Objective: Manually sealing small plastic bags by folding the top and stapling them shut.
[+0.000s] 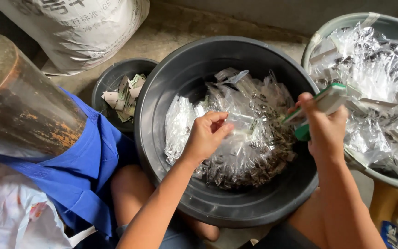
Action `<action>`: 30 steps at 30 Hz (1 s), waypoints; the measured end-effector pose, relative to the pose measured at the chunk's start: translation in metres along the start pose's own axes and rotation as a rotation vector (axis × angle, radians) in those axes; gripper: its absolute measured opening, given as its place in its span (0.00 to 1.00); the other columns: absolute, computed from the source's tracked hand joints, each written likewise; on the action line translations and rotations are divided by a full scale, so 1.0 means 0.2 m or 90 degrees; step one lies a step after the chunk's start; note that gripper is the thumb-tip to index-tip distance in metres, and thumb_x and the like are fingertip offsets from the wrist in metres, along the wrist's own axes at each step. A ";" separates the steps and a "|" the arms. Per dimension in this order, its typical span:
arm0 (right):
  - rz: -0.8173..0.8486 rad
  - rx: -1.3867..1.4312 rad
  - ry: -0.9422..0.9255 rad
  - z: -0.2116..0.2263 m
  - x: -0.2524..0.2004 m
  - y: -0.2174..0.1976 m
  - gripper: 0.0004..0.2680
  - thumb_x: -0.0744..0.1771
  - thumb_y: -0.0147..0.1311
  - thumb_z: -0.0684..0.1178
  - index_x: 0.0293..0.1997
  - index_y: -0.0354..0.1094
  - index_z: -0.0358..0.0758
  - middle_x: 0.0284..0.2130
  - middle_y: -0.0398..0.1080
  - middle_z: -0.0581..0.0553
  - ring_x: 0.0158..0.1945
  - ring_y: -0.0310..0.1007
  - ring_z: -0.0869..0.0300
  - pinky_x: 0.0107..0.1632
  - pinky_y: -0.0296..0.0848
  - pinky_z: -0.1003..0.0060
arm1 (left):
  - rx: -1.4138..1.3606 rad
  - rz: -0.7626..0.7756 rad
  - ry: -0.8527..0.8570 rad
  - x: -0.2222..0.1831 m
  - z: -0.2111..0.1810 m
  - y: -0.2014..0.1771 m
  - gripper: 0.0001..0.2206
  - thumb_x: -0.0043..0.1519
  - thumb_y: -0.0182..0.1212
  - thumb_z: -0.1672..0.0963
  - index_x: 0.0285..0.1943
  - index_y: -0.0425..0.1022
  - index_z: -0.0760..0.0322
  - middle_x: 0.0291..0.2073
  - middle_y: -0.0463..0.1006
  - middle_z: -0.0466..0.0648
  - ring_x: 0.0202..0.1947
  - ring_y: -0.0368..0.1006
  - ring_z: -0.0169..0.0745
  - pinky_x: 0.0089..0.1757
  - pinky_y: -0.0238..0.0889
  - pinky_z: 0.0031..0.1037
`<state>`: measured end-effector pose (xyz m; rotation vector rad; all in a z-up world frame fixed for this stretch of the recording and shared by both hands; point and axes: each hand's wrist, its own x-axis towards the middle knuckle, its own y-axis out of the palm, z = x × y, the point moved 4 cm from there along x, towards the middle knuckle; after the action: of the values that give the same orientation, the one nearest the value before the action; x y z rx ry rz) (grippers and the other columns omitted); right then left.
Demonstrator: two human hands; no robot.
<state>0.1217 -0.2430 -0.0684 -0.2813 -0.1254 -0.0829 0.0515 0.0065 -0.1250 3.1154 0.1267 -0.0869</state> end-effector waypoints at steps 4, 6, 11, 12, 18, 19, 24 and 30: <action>0.183 -0.035 0.195 -0.04 -0.06 0.12 0.08 0.60 0.66 0.42 0.41 0.76 0.39 0.38 0.78 0.46 0.36 0.72 0.61 0.38 0.68 0.66 | -0.140 0.046 -0.025 0.04 -0.03 0.04 0.13 0.61 0.64 0.64 0.55 0.77 0.72 0.38 0.82 0.52 0.34 0.77 0.36 0.38 0.77 0.21; 0.185 0.019 0.200 -0.11 -0.09 0.14 0.09 0.60 0.66 0.41 0.39 0.73 0.37 0.33 0.76 0.46 0.33 0.71 0.62 0.35 0.69 0.67 | -0.154 0.071 -0.013 0.06 -0.05 0.06 0.13 0.61 0.64 0.64 0.55 0.77 0.71 0.39 0.83 0.53 0.33 0.78 0.37 0.38 0.78 0.22; 0.107 0.037 0.162 -0.05 -0.08 0.05 0.09 0.59 0.67 0.41 0.36 0.69 0.40 0.28 0.70 0.50 0.28 0.64 0.67 0.29 0.62 0.71 | -0.142 0.186 0.033 0.18 -0.14 0.06 0.10 0.63 0.66 0.61 0.53 0.78 0.66 0.40 0.79 0.47 0.35 0.74 0.32 0.35 0.74 0.14; 0.097 0.018 0.155 -0.01 -0.08 0.01 0.10 0.61 0.66 0.41 0.40 0.66 0.42 0.33 0.70 0.49 0.32 0.67 0.64 0.33 0.68 0.70 | -0.087 0.133 0.065 0.23 -0.14 0.02 0.10 0.63 0.64 0.59 0.52 0.78 0.65 0.43 0.81 0.49 0.40 0.76 0.35 0.41 0.75 0.18; 0.018 0.032 0.019 0.03 -0.08 -0.15 0.08 0.65 0.63 0.40 0.36 0.63 0.44 0.31 0.67 0.51 0.32 0.68 0.65 0.35 0.72 0.70 | 0.353 -0.198 0.037 0.56 0.46 -0.27 0.08 0.60 0.60 0.53 0.29 0.74 0.57 0.24 0.79 0.42 0.27 0.71 0.40 0.32 0.63 0.34; 0.008 0.050 0.009 0.05 -0.09 -0.16 0.09 0.66 0.63 0.38 0.35 0.62 0.44 0.29 0.67 0.50 0.29 0.70 0.64 0.31 0.74 0.70 | 0.532 -0.234 -0.036 0.59 0.61 -0.30 0.15 0.62 0.61 0.50 0.24 0.68 0.56 0.22 0.77 0.47 0.26 0.71 0.56 0.29 0.59 0.47; -0.036 0.032 0.033 0.02 -0.08 -0.17 0.11 0.65 0.62 0.36 0.34 0.60 0.45 0.27 0.63 0.51 0.30 0.65 0.66 0.33 0.69 0.69 | 0.631 -0.016 -0.449 0.36 0.83 -0.17 0.11 0.69 0.55 0.50 0.46 0.76 0.60 0.40 0.76 0.48 0.43 0.69 0.45 0.52 0.57 0.39; -0.043 0.034 0.070 0.02 -0.09 -0.15 0.09 0.64 0.64 0.38 0.33 0.64 0.45 0.25 0.64 0.53 0.28 0.64 0.68 0.31 0.66 0.73 | 0.436 -0.117 -0.490 0.38 0.64 -0.14 0.17 0.66 0.34 0.59 0.25 0.66 0.59 0.29 0.74 0.49 0.33 0.64 0.44 0.52 0.54 0.41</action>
<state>0.1010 -0.2704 -0.0586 -0.2191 -0.0278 -0.1612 0.1178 0.0380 -0.2586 3.3748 0.4317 -1.6007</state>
